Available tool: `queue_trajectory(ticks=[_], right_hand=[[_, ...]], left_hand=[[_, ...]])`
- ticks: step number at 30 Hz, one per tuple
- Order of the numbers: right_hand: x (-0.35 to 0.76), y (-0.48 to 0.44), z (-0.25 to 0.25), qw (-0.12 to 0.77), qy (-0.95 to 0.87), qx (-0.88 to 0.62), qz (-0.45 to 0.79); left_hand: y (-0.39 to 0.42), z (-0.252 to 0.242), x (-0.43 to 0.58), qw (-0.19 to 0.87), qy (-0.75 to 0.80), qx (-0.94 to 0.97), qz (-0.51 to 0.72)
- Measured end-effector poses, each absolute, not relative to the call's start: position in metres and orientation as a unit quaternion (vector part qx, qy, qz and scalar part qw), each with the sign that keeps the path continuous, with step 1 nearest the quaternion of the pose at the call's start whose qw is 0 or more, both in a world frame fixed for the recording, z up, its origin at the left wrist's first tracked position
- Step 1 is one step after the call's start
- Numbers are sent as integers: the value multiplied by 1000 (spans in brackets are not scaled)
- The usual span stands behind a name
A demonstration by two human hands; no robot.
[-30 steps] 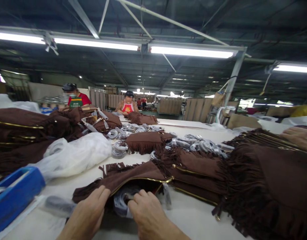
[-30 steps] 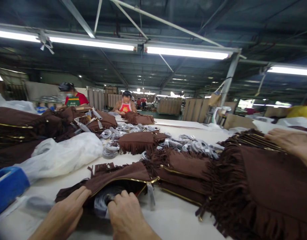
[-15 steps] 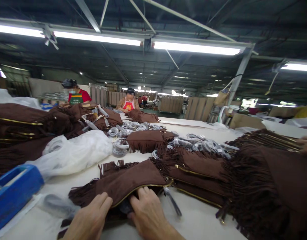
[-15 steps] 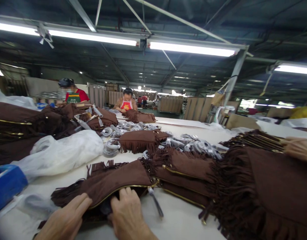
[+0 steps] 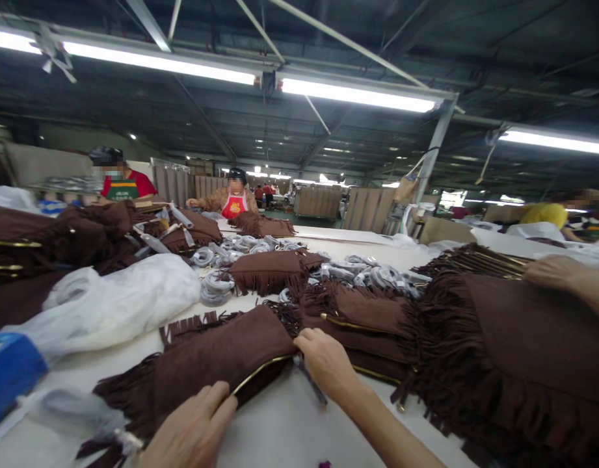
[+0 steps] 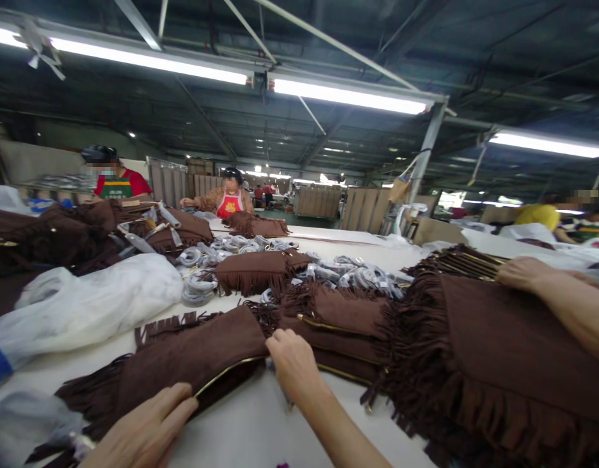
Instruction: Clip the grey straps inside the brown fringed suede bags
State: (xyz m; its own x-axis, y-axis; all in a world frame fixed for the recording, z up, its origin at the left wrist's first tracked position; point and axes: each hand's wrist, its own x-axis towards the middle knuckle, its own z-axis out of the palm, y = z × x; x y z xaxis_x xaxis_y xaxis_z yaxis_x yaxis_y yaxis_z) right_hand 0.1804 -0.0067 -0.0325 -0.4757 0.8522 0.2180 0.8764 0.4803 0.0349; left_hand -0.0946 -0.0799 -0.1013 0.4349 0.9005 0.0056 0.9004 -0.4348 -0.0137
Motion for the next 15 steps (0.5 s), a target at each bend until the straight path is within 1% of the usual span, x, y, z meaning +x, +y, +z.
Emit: queue_trajectory(ticks=[3,6,9,13,15], right_hand=[[191,9,-40,57,-860,-503,-72],[190,7,-44,55,-864,-496,-65],[183,-10,-36,68,-856,-510,-54],[173,-39,-25,110,-848,-519,8],[172,-48,-28,132,-841,-523,41]], left_hand=[[-68,-105,-78,47,-511,-857,-38],[-59,-100,-71,51,-525,-849,-22],[-68,-70,-57,-18,-548,-835,-46],[-90,-28,-16,-140,-543,-814,-155],[-94,-22,4,-156,-561,-794,-173]])
